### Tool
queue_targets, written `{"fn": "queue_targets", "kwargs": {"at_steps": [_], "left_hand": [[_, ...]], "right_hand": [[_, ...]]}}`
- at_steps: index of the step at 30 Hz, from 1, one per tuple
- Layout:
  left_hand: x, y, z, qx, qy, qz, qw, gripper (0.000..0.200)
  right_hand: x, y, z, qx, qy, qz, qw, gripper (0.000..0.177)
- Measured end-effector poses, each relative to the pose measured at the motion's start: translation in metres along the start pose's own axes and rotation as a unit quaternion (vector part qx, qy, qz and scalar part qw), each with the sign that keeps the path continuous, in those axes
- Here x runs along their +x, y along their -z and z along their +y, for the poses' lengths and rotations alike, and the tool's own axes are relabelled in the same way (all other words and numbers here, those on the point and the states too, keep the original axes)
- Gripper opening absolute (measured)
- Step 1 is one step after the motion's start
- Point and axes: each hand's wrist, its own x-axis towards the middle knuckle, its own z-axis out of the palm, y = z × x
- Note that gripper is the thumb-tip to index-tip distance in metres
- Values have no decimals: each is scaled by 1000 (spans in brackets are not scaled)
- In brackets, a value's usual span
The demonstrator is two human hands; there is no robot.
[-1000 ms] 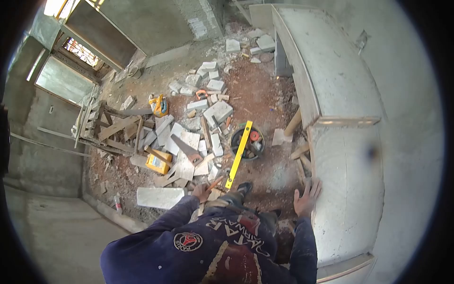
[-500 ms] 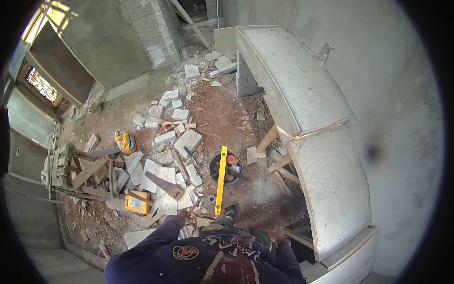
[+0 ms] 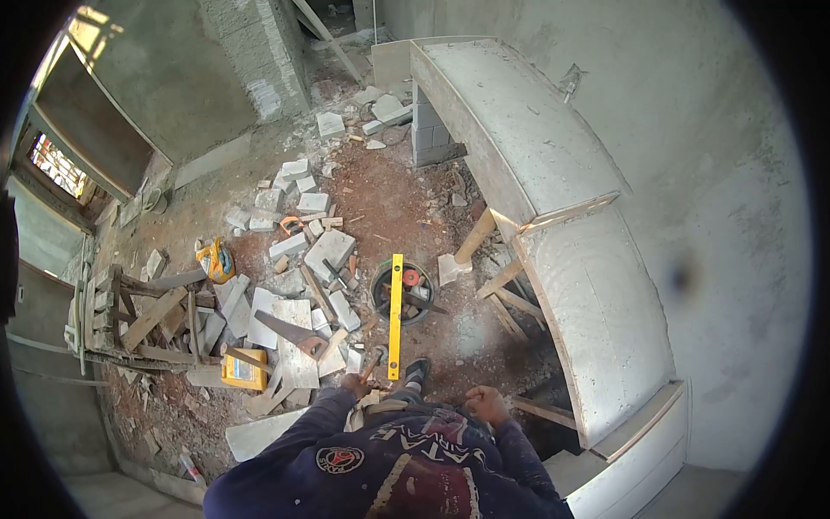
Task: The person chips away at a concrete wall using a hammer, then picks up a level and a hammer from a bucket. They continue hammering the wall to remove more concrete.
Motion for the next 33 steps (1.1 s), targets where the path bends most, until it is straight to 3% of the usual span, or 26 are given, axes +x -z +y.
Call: {"fn": "queue_targets", "kwargs": {"at_steps": [2,3,5,6,8,11,12,14,18,21,23,24,25,26,31,33], "left_hand": [[-8,-16,-7,29,5,6,1000,42],[-13,-22,-9,60,6,13,998,44],[-20,-27,-22,26,-24,21,999,47],[-23,-24,-23,48,-20,-4,999,46],[-25,-27,-25,87,-4,-30,996,42],[-30,-28,-34,58,32,23,998,39],[-34,-27,-37,65,31,17,997,39],[-40,-25,-35,-23,55,76,995,37],[-58,-13,-20,-64,73,69,993,36],[-61,-26,-15,-10,52,77,996,37],[-51,-40,-22,50,24,43,997,39],[-53,-41,-22,79,16,30,996,39],[-55,-46,-19,105,13,15,994,40],[-59,-48,-18,91,20,26,995,40],[-79,-32,15,46,38,61,996,41],[-83,-22,26,32,22,69,997,41]], "right_hand": [[-6,-14,-13,-223,100,34,969,49],[-2,-17,0,-223,101,31,969,49],[12,-24,33,-91,178,-24,979,49],[5,-22,29,-90,178,-24,980,49],[-25,-17,2,-185,74,98,975,38],[11,-1,57,-159,16,144,977,24],[13,0,69,-153,9,144,978,24],[16,7,86,-66,82,71,992,11],[30,6,116,-161,41,59,984,12],[4,-13,116,-272,40,95,957,22],[31,-34,163,-155,91,114,977,48],[25,-32,153,-18,-12,3,1000,51],[11,-27,146,110,-124,-112,980,54],[-14,-22,129,140,-128,-162,968,50],[-140,8,13,33,166,-158,973,33],[-132,22,5,12,203,-147,968,29]]}}
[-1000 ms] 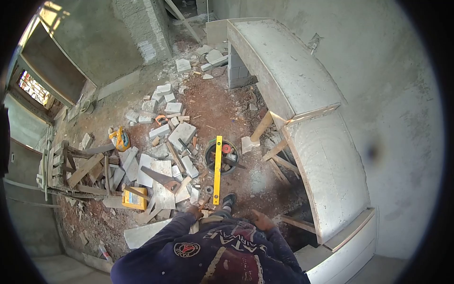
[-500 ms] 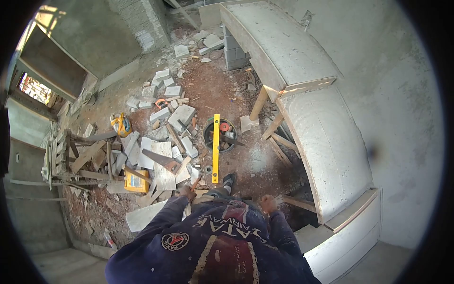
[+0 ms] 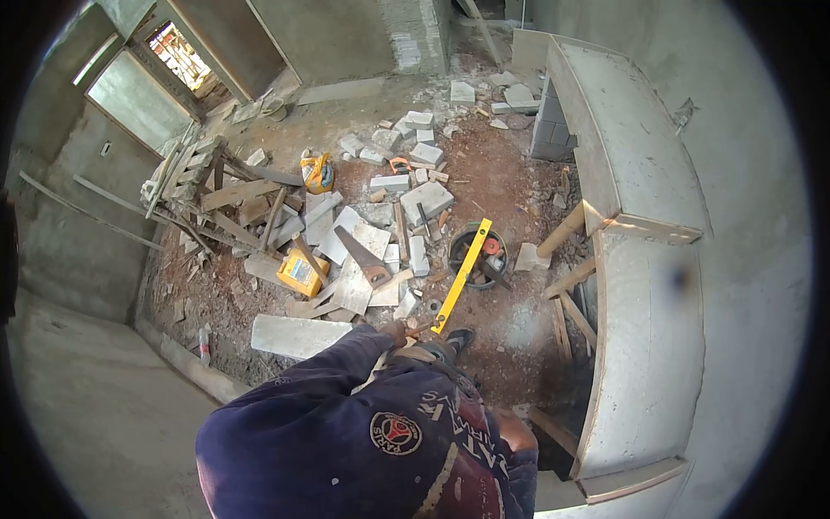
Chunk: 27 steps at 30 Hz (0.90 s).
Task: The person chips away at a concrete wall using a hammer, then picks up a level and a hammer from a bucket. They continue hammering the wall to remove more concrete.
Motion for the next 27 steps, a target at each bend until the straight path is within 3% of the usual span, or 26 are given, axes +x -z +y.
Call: {"fn": "queue_targets", "kwargs": {"at_steps": [2,3,6,7,8,9,10,12,13,14,16,17,20,22,25,27], "left_hand": [[-1,8,10,-1,-12,-2,1000,39],[10,-3,10,-27,7,24,999,34],[0,14,28,-38,-36,21,998,31],[-6,19,35,-37,-39,19,998,31],[-11,25,43,-43,-55,33,997,29],[-12,30,52,-48,-72,47,995,26],[-11,32,59,-43,-82,42,995,26],[-10,33,72,-86,-147,115,979,23],[-16,40,82,-96,-180,123,971,21],[-30,60,101,-74,-204,109,970,21],[-51,78,131,-125,-258,138,948,20],[-50,81,140,-123,-251,136,950,20],[-59,72,187,-89,-362,115,921,21],[-80,91,230,-130,-411,83,899,22],[-110,88,272,-192,-508,41,839,41],[-119,83,288,-194,-555,27,808,59]], "right_hand": [[20,32,25,-72,-166,42,983,34],[25,30,23,41,-117,114,986,24],[29,13,12,25,-60,153,986,31],[37,14,45,25,-62,156,985,31],[53,14,98,-90,76,149,982,31],[56,9,104,-205,209,138,946,32],[52,13,109,-205,204,149,945,32],[37,12,100,-47,69,217,973,37],[29,10,66,-185,-48,239,952,43],[22,19,74,-181,-57,254,948,43],[30,31,90,-25,-65,232,970,48],[27,33,78,43,-22,191,980,49],[28,28,26,59,19,168,984,47],[31,23,-14,204,-18,149,967,34],[53,21,-26,333,43,161,928,29],[63,30,-15,331,33,209,920,26]]}}
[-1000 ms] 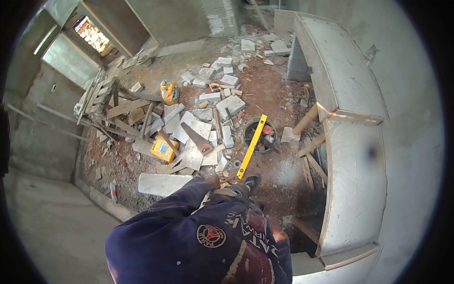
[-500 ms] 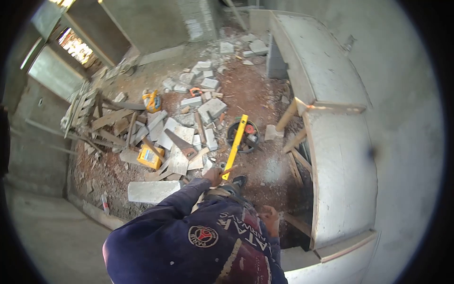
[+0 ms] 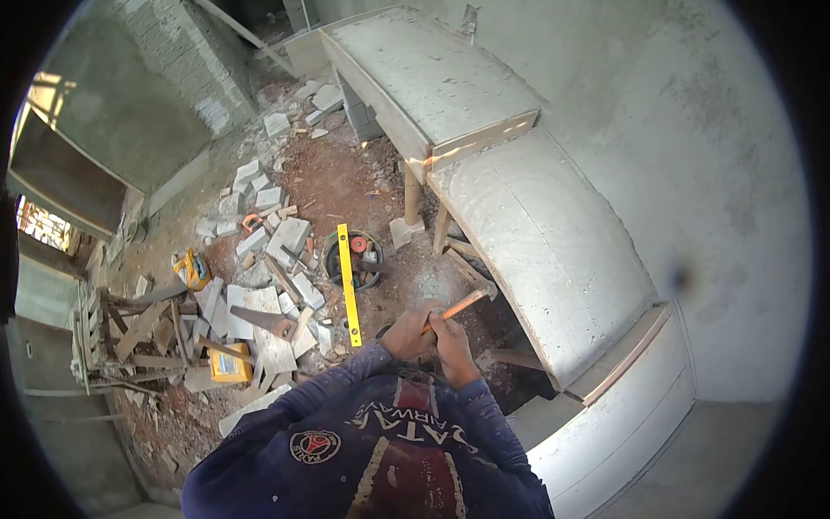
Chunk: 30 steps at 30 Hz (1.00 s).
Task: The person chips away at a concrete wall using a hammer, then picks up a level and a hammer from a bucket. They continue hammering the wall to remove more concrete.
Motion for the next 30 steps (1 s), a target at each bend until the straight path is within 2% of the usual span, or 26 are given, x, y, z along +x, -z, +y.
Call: {"fn": "queue_targets", "kwargs": {"at_steps": [1,2,4,7,9,10,11,13,14,16,17,19,21,23,25,26,27,29,30], "left_hand": [[2,-2,2,1,-6,-7,1000,59],[2,-5,4,-20,-2,-15,1000,60],[7,-2,13,-43,-4,-45,998,62],[11,1,25,-24,-47,-149,987,61],[19,9,26,-155,46,-215,963,61],[23,12,26,-173,72,-219,958,54],[35,18,20,-168,71,-234,955,54],[59,27,10,-34,29,-248,968,47],[74,30,8,-36,15,-284,958,47],[108,43,6,-36,-30,-212,976,36],[128,49,6,-38,-44,-252,966,36],[167,61,8,-49,-55,-222,972,35],[211,69,13,-36,-64,-260,963,33],[259,68,24,-53,-179,-222,957,32],[311,67,47,-31,-193,-271,942,31],[335,63,63,-13,-246,-261,933,31],[358,56,78,5,-298,-251,921,32],[407,38,104,61,-410,-235,879,30],[425,27,127,76,-458,-221,858,31]], "right_hand": [[3,5,0,-10,-2,46,999,23],[3,10,3,-5,3,53,999,23],[-10,-5,-8,65,45,118,990,21],[-14,5,-17,156,56,205,965,19],[-18,25,-23,194,57,224,954,17],[-16,33,-27,217,46,217,951,15],[-14,41,-31,230,50,225,946,15],[-22,55,-42,221,32,248,943,15],[-26,51,-53,214,35,282,935,12],[-24,54,-61,234,74,313,918,11],[-22,55,-66,229,99,312,917,10],[-9,52,-76,263,126,372,881,15],[13,61,-77,306,126,395,857,18],[29,65,-72,358,156,390,834,14],[37,58,-84,406,158,413,800,10],[34,48,-91,391,116,454,792,9],[37,44,-85,412,127,459,777,9],[37,40,-67,514,150,379,754,13],[39,39,-59,514,161,379,753,14]]}}
